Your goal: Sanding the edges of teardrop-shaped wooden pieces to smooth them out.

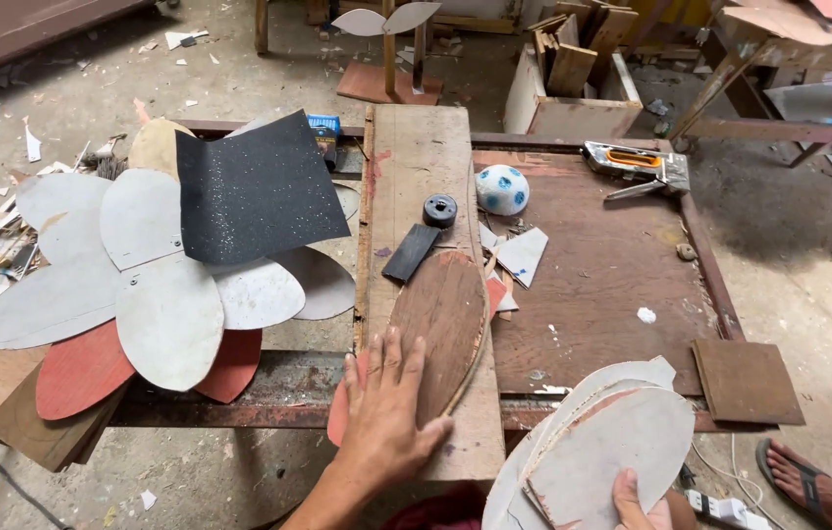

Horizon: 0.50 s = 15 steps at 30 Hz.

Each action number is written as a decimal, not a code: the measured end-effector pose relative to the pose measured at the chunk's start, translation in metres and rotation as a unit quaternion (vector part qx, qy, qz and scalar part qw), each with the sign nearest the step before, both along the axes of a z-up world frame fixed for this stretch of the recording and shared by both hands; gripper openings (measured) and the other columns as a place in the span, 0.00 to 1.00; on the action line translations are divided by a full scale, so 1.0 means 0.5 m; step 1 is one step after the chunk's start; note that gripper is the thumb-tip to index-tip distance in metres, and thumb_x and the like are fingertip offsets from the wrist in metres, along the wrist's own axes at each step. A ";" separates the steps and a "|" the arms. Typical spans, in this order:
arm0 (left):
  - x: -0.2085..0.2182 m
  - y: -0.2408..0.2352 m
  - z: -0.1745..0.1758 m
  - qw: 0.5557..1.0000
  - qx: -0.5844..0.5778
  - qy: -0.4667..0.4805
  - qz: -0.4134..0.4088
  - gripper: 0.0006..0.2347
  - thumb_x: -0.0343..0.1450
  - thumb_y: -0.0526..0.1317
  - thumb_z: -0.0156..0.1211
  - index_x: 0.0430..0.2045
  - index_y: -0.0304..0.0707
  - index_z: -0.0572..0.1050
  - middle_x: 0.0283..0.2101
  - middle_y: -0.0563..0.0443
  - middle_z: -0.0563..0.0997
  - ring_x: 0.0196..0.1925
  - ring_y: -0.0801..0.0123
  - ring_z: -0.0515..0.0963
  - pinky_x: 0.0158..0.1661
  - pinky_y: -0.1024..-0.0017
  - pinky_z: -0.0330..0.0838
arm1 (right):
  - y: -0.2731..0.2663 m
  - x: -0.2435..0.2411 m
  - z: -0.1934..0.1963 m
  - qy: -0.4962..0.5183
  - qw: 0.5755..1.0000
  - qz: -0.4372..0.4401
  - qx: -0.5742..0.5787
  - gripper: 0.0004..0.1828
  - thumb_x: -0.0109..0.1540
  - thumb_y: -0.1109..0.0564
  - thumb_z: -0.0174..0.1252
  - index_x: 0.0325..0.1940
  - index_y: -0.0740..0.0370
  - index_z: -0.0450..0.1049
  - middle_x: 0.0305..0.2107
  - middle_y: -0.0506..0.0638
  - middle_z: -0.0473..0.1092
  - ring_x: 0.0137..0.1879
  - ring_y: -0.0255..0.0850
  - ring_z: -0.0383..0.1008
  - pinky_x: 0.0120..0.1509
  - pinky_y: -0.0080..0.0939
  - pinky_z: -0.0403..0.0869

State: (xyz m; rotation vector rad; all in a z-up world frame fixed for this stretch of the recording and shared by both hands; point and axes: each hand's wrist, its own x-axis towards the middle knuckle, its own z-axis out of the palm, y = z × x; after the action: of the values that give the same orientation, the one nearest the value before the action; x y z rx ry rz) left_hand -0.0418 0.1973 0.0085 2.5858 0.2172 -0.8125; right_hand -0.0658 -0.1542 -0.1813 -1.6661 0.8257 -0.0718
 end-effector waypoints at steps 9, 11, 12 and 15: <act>-0.046 0.000 -0.065 0.992 0.025 -0.113 -0.051 0.46 0.72 0.44 0.60 0.75 0.53 0.26 0.79 0.43 0.23 0.78 0.46 0.19 0.70 0.38 0.30 | 0.185 -0.063 0.178 -0.151 0.960 -0.072 -0.226 0.20 0.62 0.48 0.66 0.47 0.67 0.80 0.40 0.54 0.75 0.48 0.50 0.71 0.52 0.42 0.68; -0.035 -0.002 -0.040 0.993 0.016 -0.092 -0.067 0.44 0.73 0.43 0.56 0.75 0.53 0.25 0.79 0.40 0.22 0.79 0.43 0.20 0.71 0.39 0.29 | 0.193 -0.060 0.235 -0.057 0.970 -0.040 -0.232 0.23 0.63 0.41 0.61 0.47 0.63 0.81 0.40 0.55 0.74 0.47 0.52 0.72 0.50 0.43 0.68; -0.034 -0.002 -0.028 0.995 0.008 -0.065 -0.077 0.42 0.75 0.42 0.53 0.75 0.53 0.24 0.78 0.37 0.21 0.79 0.40 0.22 0.71 0.39 0.28 | 0.197 -0.060 0.263 0.040 0.971 -0.002 -0.235 0.27 0.64 0.34 0.57 0.46 0.59 0.83 0.41 0.55 0.73 0.47 0.53 0.73 0.49 0.44 0.68; -0.025 -0.009 0.025 0.993 0.017 -0.031 -0.110 0.43 0.74 0.40 0.54 0.75 0.52 0.23 0.78 0.36 0.20 0.79 0.37 0.22 0.72 0.37 0.27 | 0.220 -0.063 0.249 -0.045 0.979 -0.063 -0.190 0.23 0.63 0.41 0.65 0.41 0.66 0.81 0.37 0.53 0.73 0.43 0.49 0.73 0.44 0.42 0.70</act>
State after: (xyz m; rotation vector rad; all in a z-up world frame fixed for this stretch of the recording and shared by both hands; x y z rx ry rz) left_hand -0.0542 0.1929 0.0209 2.6943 -0.0742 -0.8071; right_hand -0.0974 -0.0443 -0.0568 -1.9494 0.8867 -0.4129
